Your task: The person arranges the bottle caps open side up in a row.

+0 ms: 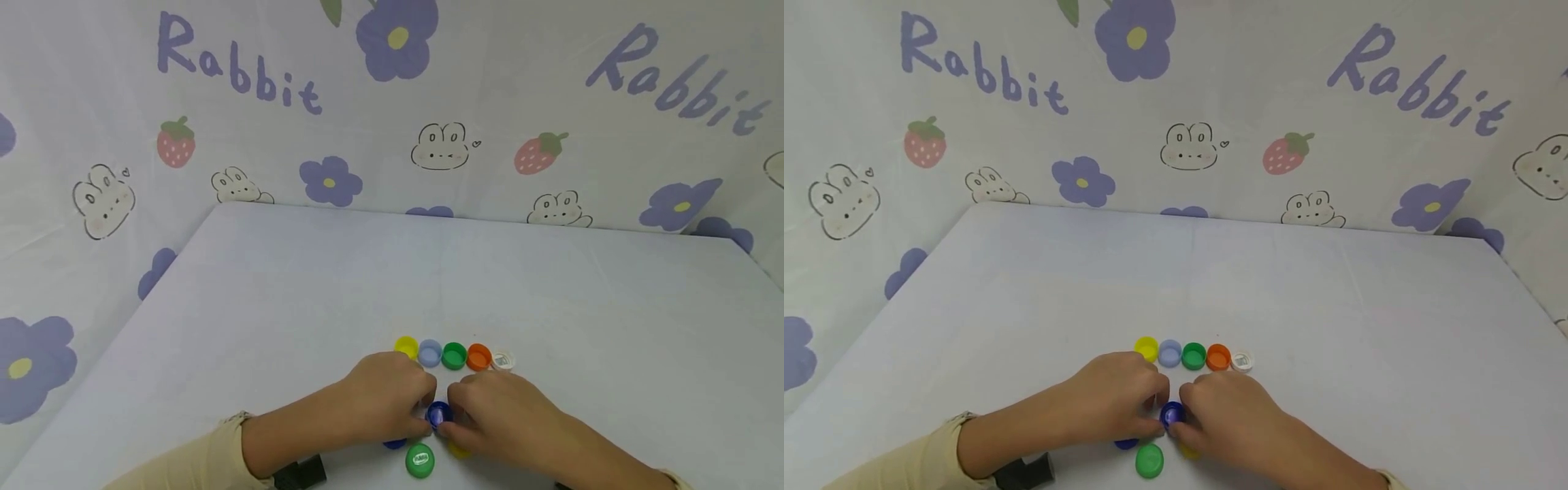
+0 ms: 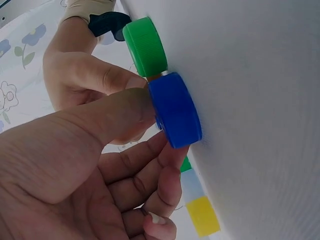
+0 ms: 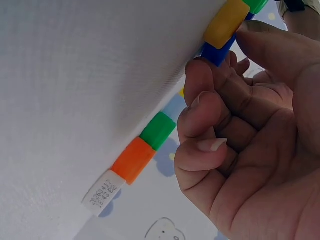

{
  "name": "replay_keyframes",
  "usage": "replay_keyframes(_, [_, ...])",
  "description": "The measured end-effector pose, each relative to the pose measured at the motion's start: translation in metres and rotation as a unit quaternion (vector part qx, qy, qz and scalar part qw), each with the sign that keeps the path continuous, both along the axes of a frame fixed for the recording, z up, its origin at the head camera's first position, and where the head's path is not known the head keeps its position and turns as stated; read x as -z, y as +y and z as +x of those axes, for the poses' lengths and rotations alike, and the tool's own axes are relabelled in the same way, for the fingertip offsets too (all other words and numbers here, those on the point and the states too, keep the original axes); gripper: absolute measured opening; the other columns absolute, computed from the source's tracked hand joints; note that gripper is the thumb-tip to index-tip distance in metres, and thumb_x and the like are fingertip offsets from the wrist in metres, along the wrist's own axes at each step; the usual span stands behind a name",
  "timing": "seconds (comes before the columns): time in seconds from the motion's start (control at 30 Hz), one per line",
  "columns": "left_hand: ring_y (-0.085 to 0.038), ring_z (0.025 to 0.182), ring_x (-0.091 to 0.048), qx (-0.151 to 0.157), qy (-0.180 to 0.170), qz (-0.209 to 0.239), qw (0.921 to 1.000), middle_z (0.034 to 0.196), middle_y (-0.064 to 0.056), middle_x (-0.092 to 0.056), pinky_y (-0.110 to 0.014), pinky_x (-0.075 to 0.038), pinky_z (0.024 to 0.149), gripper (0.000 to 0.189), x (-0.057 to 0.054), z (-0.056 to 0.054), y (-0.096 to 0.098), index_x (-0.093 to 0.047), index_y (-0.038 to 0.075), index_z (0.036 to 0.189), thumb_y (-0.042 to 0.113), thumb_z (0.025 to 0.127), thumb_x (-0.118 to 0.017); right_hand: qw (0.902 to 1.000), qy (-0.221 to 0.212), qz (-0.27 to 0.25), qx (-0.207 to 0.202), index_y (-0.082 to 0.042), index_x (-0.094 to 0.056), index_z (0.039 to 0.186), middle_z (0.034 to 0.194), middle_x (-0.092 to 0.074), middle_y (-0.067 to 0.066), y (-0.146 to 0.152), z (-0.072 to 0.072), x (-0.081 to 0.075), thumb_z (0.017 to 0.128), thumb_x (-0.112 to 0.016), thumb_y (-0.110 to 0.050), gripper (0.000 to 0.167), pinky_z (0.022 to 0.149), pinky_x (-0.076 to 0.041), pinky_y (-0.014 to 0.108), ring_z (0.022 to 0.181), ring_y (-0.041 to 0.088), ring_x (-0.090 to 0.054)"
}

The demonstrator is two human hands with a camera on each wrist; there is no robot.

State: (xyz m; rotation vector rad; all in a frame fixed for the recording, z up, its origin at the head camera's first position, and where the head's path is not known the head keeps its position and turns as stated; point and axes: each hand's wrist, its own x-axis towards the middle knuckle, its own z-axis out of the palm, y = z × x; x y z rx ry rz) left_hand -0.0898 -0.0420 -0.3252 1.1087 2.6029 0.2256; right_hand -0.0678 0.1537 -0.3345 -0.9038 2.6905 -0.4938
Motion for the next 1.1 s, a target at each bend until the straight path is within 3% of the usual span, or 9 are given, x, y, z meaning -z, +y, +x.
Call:
replay_keyframes(0.23, [-0.002,0.063,-0.051,-0.002,0.001,-0.011,0.9999,0.063,0.015,-0.057,-0.018,-0.042,0.058,0.024,0.0,-0.001,-0.002,-0.077,0.018,0.089,0.04,0.084,-0.085,0.9999,0.004,0.005,-0.012,-0.018,-0.065,0.076,0.06,-0.044,-0.012,-0.004,-0.001,-0.003,0.085,-0.084,-0.031,0.025,0.05,-0.032,0.023,0.054,0.004,-0.041])
replay_keyframes(0.57, [-0.003,0.064,-0.052,-0.018,-0.005,-0.002,0.9998,0.068,0.014,-0.061,-0.02,-0.044,0.059,0.023,-0.005,-0.006,-0.013,-0.076,0.016,0.089,0.037,0.086,-0.083,0.9996,0.001,0.004,-0.03,-0.018,-0.061,0.071,0.053,-0.041,-0.01,-0.014,-0.011,-0.01,0.089,-0.081,-0.029,0.03,0.046,-0.026,0.022,0.047,0.004,-0.039])
replay_keyframes(0.77, [-0.005,0.066,-0.052,-0.037,0.001,0.017,0.9992,0.069,0.012,-0.06,-0.023,-0.044,0.061,0.023,-0.007,-0.008,-0.025,-0.077,0.015,0.087,0.037,0.085,-0.084,0.9988,0.011,0.01,-0.047,-0.013,-0.068,0.077,0.063,-0.058,-0.011,-0.024,-0.02,-0.016,0.089,-0.082,-0.027,0.023,0.048,-0.036,0.021,0.053,0.003,-0.045])
replay_keyframes(1.1, [-0.007,0.063,-0.052,-0.059,0.008,0.03,0.9978,0.069,0.01,-0.063,-0.024,-0.045,0.062,0.023,-0.006,-0.013,-0.035,-0.076,0.012,0.083,0.033,0.085,-0.085,0.9977,0.036,0.036,-0.045,-0.013,-0.067,0.075,0.062,-0.048,-0.009,-0.034,-0.028,-0.014,0.09,-0.081,-0.029,0.026,0.052,-0.036,0.024,0.055,0.008,-0.043])
